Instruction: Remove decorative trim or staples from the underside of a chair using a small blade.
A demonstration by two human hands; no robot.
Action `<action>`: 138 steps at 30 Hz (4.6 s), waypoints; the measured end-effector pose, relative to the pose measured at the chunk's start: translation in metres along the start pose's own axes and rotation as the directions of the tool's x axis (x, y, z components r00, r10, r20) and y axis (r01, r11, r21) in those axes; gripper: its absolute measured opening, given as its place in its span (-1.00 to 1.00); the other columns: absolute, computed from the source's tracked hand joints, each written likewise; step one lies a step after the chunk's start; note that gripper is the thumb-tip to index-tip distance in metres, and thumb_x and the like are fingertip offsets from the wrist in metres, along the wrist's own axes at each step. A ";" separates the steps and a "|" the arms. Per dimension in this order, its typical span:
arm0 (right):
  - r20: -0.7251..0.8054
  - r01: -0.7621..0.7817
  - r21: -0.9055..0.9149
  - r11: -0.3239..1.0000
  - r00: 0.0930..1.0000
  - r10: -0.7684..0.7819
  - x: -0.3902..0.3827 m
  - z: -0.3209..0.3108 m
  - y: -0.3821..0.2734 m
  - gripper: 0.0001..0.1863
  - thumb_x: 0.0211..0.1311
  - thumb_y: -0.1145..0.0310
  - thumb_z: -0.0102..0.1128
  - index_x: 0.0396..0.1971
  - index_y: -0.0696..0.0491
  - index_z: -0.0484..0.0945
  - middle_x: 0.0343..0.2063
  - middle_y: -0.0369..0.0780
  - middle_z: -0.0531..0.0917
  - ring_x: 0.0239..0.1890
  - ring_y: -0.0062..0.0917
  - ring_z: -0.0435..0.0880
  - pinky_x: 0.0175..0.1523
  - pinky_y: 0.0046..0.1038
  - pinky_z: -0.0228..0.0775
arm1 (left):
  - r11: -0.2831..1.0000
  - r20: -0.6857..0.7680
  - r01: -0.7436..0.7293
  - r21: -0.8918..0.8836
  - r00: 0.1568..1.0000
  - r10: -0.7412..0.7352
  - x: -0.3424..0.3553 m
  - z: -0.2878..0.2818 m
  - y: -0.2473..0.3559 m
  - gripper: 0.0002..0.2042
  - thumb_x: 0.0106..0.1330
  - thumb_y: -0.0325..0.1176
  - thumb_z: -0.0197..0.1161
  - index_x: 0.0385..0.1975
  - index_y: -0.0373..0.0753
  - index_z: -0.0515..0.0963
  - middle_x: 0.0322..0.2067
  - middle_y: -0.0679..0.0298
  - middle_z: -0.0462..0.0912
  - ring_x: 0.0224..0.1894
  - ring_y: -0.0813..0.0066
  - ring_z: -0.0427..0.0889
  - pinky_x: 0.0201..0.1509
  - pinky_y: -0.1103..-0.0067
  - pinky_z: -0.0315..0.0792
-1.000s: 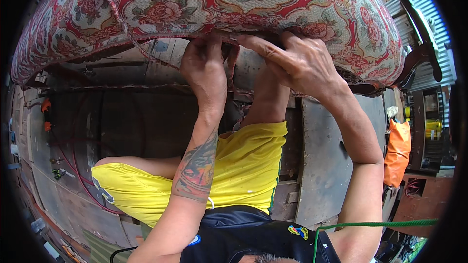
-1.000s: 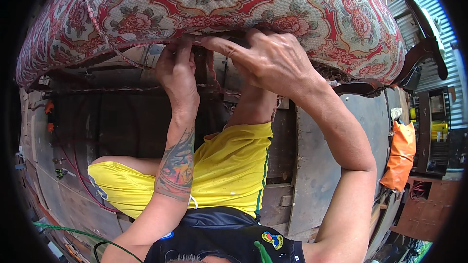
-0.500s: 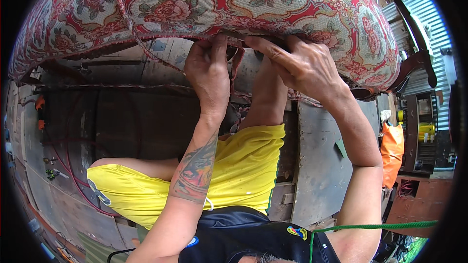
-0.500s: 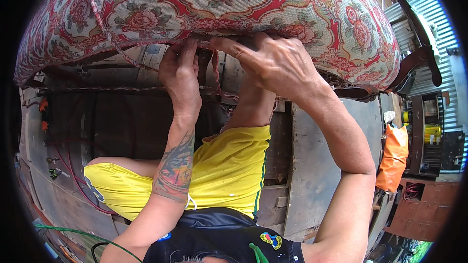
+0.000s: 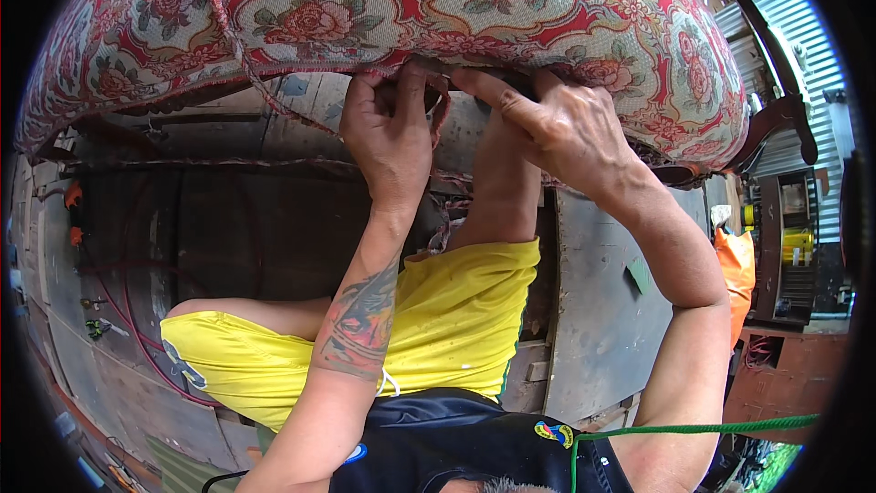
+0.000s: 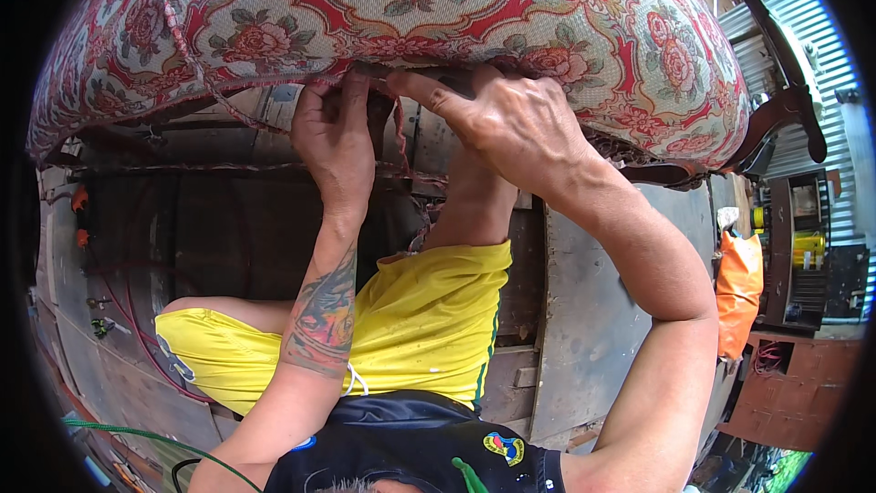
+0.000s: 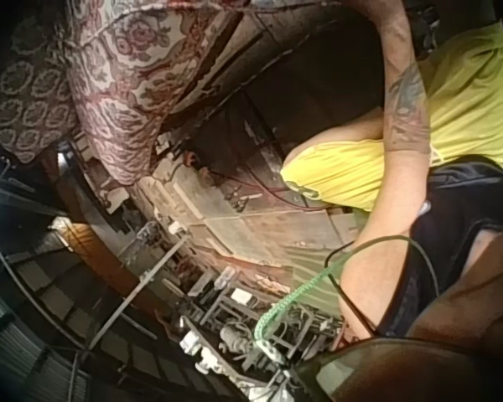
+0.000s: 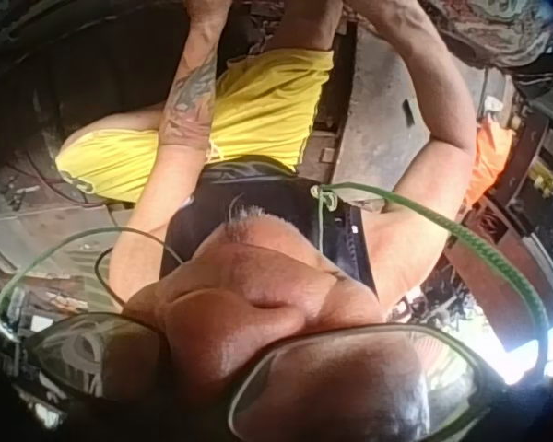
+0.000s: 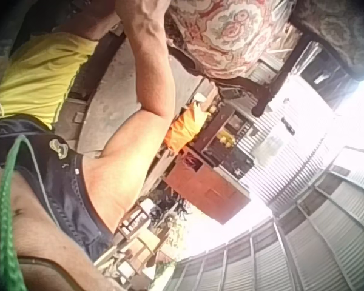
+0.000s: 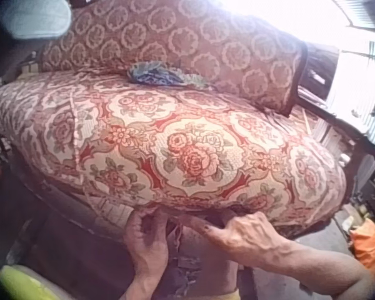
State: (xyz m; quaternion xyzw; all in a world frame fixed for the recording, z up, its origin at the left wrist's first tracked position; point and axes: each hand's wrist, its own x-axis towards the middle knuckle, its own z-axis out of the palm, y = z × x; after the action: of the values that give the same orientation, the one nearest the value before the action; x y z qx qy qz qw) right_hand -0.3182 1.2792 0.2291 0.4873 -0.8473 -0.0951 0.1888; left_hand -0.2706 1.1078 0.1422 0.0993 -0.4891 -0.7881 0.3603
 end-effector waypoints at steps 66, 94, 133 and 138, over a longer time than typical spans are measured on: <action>-0.227 -0.041 0.400 0.915 0.963 0.142 -0.013 0.020 -0.006 -0.44 0.32 0.43 0.35 0.30 -0.34 0.62 -0.42 -0.11 0.74 -0.48 -0.18 0.75 -0.41 -0.21 0.65 | 0.981 0.005 0.194 0.019 0.981 -0.194 0.000 -0.006 0.009 -0.84 0.40 -0.38 0.30 -0.17 -0.35 0.63 -0.35 0.42 0.62 -0.32 0.69 0.44 -0.19 0.62 0.32; -0.040 0.094 0.138 0.986 0.995 -0.090 -0.008 -0.029 0.013 -0.23 0.21 0.35 0.32 0.46 -0.43 0.41 -0.47 -0.29 0.41 -0.42 -0.40 0.60 -0.42 -0.32 0.47 | 0.945 -0.117 0.278 -0.170 0.947 -0.300 -0.008 0.009 0.017 -0.82 0.48 -0.30 0.33 -0.30 -0.26 0.57 -0.48 0.46 0.51 -0.48 0.73 0.41 -0.37 0.66 0.39; 0.111 0.038 -0.008 0.999 0.993 -0.037 0.010 -0.023 0.001 -0.21 0.33 0.52 0.14 0.51 -0.44 0.31 -0.44 -0.09 0.57 -0.39 -0.19 0.75 -0.33 -0.17 0.65 | 0.958 -0.074 0.131 -0.256 0.985 -0.155 -0.001 0.004 -0.007 -0.84 0.49 -0.40 0.32 -0.23 -0.38 0.55 -0.40 0.30 0.70 -0.40 0.70 0.60 -0.35 0.65 0.51; 0.102 0.015 0.012 1.000 0.995 -0.017 0.007 -0.017 -0.001 -0.16 0.27 0.53 0.20 0.52 -0.46 0.29 -0.40 -0.08 0.58 -0.39 -0.19 0.75 -0.33 -0.14 0.64 | 0.962 -0.080 0.155 -0.226 0.981 -0.177 -0.001 0.002 -0.001 -0.85 0.51 -0.39 0.31 -0.22 -0.36 0.55 -0.39 0.30 0.71 -0.40 0.69 0.63 -0.35 0.64 0.55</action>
State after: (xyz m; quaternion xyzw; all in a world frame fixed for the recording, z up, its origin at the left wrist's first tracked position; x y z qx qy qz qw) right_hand -0.3140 1.2726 0.2456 0.4896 -0.8524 -0.1166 0.1416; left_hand -0.2717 1.1102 0.1426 0.1388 -0.3708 -0.8587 0.3254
